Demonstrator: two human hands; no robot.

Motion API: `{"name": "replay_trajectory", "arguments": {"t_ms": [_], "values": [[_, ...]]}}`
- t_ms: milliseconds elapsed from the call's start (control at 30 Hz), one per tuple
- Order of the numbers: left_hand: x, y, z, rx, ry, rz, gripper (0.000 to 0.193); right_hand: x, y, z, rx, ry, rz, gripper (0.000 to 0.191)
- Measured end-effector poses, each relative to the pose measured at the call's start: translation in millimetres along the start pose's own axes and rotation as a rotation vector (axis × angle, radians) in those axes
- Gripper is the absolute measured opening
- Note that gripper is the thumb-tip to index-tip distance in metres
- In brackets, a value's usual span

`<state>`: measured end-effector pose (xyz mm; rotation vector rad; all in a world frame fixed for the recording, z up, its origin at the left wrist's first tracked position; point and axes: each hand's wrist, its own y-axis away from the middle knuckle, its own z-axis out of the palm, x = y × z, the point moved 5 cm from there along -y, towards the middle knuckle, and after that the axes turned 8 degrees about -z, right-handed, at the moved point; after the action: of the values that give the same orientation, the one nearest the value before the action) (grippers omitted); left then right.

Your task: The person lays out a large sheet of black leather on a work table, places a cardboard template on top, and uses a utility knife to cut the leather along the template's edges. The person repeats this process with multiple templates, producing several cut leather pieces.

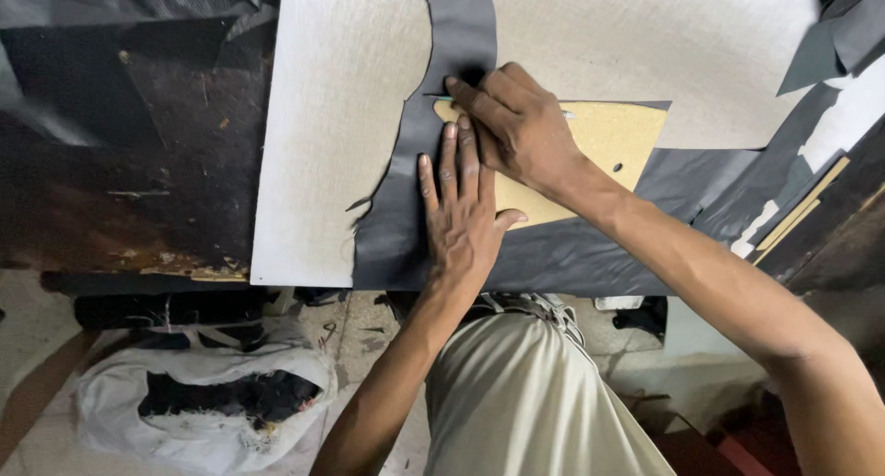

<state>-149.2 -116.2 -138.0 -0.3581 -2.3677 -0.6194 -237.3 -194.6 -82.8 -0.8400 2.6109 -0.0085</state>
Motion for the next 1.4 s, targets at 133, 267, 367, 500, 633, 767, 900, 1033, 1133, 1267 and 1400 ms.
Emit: {"name": "replay_trajectory", "arguments": {"t_ms": [133, 267, 367, 500, 633, 767, 900, 1033, 1133, 1267, 1400], "values": [[-6, 0, 9, -0.020, 0.030, 0.005, 0.109, -1, -6, 2, -0.075, 0.029, -0.027, 0.052], [1, -2, 11, -0.010, -0.031, -0.038, 0.116, 8, 11, -2, -0.130, 0.105, -0.022, 0.046], [11, -5, 5, 0.041, -0.059, -0.050, 0.126, 27, 42, -15, -0.129, 0.119, 0.011, 0.049], [25, -5, -1, 0.070, -0.119, -0.063, 0.132, 60, 113, -41, -0.118, 0.212, 0.016, 0.052], [36, -5, 4, 0.014, -0.164, -0.119, 0.133, 109, 202, -75, -0.156, 0.320, 0.092, 0.039], [54, -3, 15, 0.001, -0.217, -0.151, 0.128, 133, 268, -104, -0.070, 0.332, 0.224, 0.048], [105, -3, 43, 0.028, -0.365, 0.073, 0.105, 113, 290, -104, 0.263, 0.184, 0.464, 0.029], [160, -6, 90, -0.093, -0.455, 0.147, 0.105, 77, 294, -94, 0.569, -0.127, 0.822, 0.020], [175, -14, 106, -0.082, -0.492, 0.102, 0.112, 67, 281, -85, 0.681, -0.158, 0.906, 0.022], [174, -17, 115, -0.074, -0.505, 0.065, 0.114, 74, 272, -71, 0.658, -0.053, 0.956, 0.024], [171, -14, 121, -0.053, -0.464, 0.056, 0.116, 73, 274, -58, 0.628, 0.007, 0.889, 0.021]]}}
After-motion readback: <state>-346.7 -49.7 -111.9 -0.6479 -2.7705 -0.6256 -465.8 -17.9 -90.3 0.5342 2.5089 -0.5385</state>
